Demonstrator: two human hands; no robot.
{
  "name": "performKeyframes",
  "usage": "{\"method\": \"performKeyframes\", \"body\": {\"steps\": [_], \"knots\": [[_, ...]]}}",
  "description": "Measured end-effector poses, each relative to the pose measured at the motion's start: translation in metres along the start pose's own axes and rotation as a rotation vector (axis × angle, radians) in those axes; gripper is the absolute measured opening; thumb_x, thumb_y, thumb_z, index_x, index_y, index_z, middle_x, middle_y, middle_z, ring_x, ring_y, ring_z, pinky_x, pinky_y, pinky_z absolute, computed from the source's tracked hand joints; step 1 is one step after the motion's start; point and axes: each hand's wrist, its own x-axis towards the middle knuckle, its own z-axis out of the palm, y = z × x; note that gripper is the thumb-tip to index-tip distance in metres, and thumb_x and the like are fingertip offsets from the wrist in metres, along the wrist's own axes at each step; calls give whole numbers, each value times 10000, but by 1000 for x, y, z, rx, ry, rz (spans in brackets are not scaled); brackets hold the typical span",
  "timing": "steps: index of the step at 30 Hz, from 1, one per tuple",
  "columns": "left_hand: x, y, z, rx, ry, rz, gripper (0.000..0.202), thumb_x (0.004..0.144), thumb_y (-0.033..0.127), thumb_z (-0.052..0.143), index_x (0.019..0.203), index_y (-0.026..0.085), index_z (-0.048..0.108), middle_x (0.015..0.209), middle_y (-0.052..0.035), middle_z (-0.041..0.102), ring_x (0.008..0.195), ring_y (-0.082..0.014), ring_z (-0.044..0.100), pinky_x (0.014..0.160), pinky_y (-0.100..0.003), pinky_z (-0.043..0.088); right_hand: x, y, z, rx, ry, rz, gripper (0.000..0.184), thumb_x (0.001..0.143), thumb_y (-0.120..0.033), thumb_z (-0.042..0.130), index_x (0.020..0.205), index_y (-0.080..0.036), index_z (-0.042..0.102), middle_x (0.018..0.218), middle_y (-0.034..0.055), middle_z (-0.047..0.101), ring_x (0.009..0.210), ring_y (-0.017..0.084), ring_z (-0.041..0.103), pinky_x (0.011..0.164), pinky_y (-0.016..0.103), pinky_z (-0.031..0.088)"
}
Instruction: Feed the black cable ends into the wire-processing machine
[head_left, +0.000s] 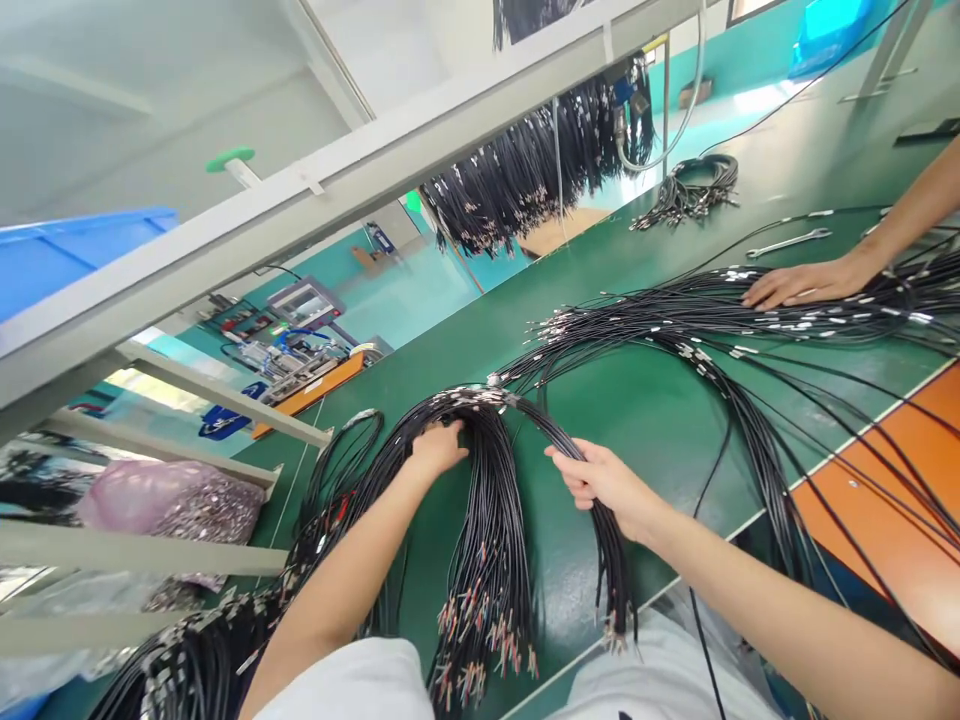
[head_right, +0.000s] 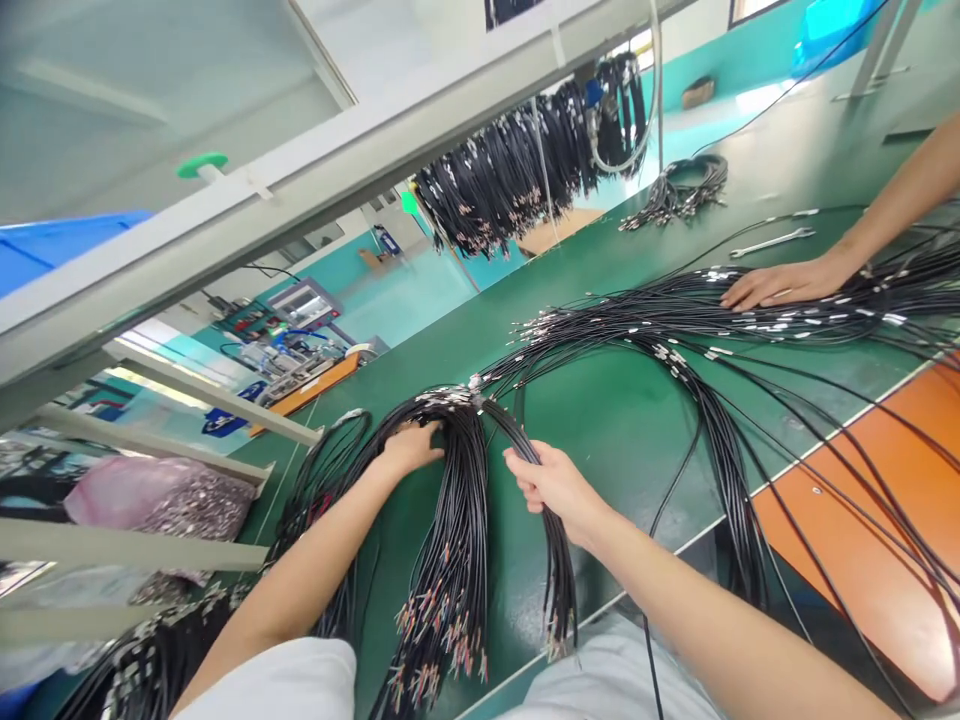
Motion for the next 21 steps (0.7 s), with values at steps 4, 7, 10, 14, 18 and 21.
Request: {"method": "performKeyframes", "body": {"steps": [4,7,10,14,18,21], "knots": [[-14,46,19,-315,14,139,372,913,428,469,1117,190,668,1119,-203,663,1166,-391,558,968,-566,403,-10,-5,-28,22,4,-8,468,802,-495,728,1088,-156,579,581,-122,220,487,44,123,450,207,113],[-17,71,8,-573,-36,302,480,950,546,370,1251,256,605,1113,-117,681,988,-261,639,868,-424,492,-36,-22,-29,-34,-16,-89,424,868,-455,677,1154,-157,579,582,-118,206,487,49,123,452,209,131],[-22,89,-18,-1202,-120,470,627,936,642,327,1323,198,541,1161,-127,642,846,-180,626,739,-324,503,-67,-35,-26,-203,-8,-143,413,891,-432,653,1205,-172,586,593,-95,296,474,52,197,445,206,190],[-40,112,-61,-2103,-227,595,433,855,505,630,1133,174,638,1032,-79,618,723,-106,545,653,-243,445,-112,-40,-28,-560,129,-222,363,864,-442,672,1160,-235,647,893,23,601,838,169,565,715,268,476],[-49,139,-87,-2154,-377,883,325,710,321,767,974,163,661,877,-41,580,682,-116,542,648,-267,452,-153,-37,-22,-742,311,-105,440,842,-477,674,1233,-285,615,929,21,642,897,218,578,803,315,487],[-47,161,-86,-2159,-486,946,350,672,346,771,957,164,678,918,-60,596,737,-145,568,668,-289,474,-167,-38,-16,-613,374,-93,475,877,-509,626,1285,-275,561,803,-1,584,703,153,521,627,257,453]]}}
